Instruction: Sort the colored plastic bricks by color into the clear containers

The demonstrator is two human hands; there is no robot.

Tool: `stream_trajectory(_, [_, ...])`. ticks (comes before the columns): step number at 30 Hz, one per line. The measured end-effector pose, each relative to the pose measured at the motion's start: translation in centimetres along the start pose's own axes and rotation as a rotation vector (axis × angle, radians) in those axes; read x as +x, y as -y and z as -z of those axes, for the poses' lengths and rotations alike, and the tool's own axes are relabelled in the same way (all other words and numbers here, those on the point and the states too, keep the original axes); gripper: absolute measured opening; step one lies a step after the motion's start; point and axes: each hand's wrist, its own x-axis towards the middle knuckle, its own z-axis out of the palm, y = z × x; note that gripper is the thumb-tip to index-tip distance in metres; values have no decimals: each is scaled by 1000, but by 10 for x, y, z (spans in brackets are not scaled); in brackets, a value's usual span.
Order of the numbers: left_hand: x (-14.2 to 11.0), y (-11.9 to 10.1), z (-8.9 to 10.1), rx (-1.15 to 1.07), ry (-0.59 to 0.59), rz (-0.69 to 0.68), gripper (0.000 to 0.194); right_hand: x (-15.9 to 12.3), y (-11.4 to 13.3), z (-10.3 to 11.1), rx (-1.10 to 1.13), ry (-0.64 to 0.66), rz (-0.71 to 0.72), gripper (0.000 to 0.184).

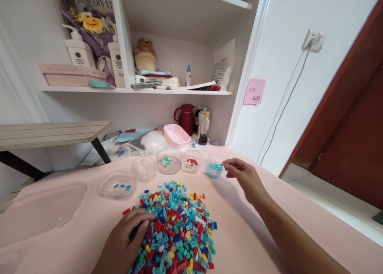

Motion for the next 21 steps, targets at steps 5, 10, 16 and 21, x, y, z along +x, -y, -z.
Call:
stream_trajectory(5, [0,1,1,2,2,-1,25,12,-13,1,43,-126,4,36])
stream_trajectory(10, [0,0,2,6,11,6,25,4,-6,1,117,-131,31,32])
stream_trajectory(16, [0,-8,4,-16,-9,9,25,-20,2,-20,-98,307,76,25])
stream_trajectory(21, [0,-11,6,-11,6,21,25,-34,-2,-39,-364,581,240,18])
